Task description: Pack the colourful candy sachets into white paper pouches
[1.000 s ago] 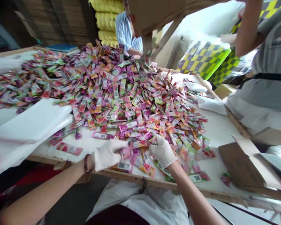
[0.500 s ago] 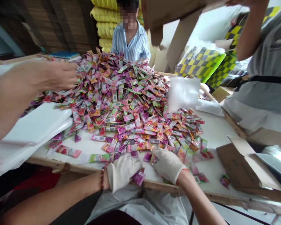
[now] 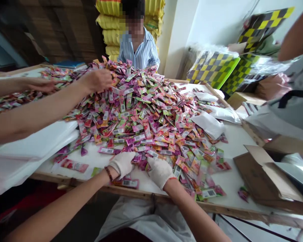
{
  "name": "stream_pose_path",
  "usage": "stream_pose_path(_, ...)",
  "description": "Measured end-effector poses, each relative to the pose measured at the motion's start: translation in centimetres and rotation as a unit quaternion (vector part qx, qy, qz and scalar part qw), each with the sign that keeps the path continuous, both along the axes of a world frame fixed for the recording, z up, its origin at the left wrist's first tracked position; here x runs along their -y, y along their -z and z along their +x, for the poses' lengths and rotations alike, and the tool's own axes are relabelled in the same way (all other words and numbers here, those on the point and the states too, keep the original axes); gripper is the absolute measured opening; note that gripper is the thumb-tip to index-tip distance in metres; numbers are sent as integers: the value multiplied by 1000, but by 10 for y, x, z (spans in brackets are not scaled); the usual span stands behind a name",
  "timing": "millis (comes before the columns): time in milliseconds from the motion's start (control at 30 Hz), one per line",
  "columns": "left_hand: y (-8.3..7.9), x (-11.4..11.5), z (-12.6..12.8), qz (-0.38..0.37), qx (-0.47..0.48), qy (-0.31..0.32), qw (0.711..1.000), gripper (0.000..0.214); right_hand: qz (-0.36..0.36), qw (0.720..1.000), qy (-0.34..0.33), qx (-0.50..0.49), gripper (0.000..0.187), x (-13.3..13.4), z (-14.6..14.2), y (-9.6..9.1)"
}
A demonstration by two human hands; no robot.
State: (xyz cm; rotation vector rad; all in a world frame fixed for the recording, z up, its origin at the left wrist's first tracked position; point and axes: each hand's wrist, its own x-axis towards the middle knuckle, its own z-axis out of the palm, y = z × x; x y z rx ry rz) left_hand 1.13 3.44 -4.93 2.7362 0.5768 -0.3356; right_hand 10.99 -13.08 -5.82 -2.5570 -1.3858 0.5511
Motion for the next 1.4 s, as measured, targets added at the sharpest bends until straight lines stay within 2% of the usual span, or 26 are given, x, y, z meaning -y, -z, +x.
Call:
stream_pose_path(100, -4, 3, -18, 14, 16, 30, 999, 40, -7, 1000, -22, 7, 45, 21, -5, 2)
stream_pose_path(200, -6, 8, -18, 34, 51, -2, 998, 49, -16, 1000, -12, 0, 44, 30, -7, 2)
stream_pose_path(333, -2, 8, -7, 17, 59, -42, 997, 51, -17, 1000, -10, 0, 41, 30, -9, 1)
stream_pose_path(433, -4, 1, -11, -22, 51, -33, 998, 43, 28, 999, -38, -13, 35, 37, -11, -1)
stream_pose_path(500, -12, -6, -19, -42, 57, -22, 997, 34, 76, 996, -45, -10, 36, 44, -9, -4)
stream_pose_path(600, -30, -12, -24, -20, 121, 0, 992, 29, 129, 992, 8, -7, 50, 46, 2, -10)
stream_pose_path(700, -42, -14, -5, 44, 205, 0, 978, 27, 130, 988, 78, -35, 63, 30, 18, -15)
stream_pose_path(767, -41, -12, 21, 64, 214, -21, 974, 26, 107, 987, 115, -35, 67, 12, 28, -17)
stream_pose_path(833, -34, -10, 49, 67, 183, -36, 980, 31, 68, 988, 138, -19, 67, -4, 35, -15)
stream_pose_path(900, -26, -7, 72, 69, 133, -22, 989, 33, 32, 989, 148, 0, 62, -12, 37, -10)
stream_pose_path(1000, -18, -5, 83, 73, 96, 17, 993, 24, 14, 990, 141, 4, 52, -6, 32, -5)
stream_pose_path(1067, -19, -8, 75, 64, 138, 23, 988, 21, 55, 993, 106, -18, 40, 7, 27, -8)
stream_pose_path(1133, -27, -14, 63, 37, 210, 19, 977, 20, 139, 985, 69, -73, 24, 20, 26, -16)
stream_pose_path(1200, -38, -22, 53, -2, 263, 10, 965, 21, 239, 959, 60, -140, 15, 27, 32, -28)
stream_pose_path(1267, -47, -30, 49, -30, 268, 6, 963, 25, 308, 931, 79, -179, 18, 26, 46, -40)
stream_pose_path(1333, -49, -32, 51, -37, 229, 14, 973, 31, 316, 925, 106, -180, 28, 17, 65, -47)
stream_pose_path(1400, -43, -29, 55, -32, 165, 32, 985, 35, 262, 948, 121, -133, 34, 3, 84, -48)
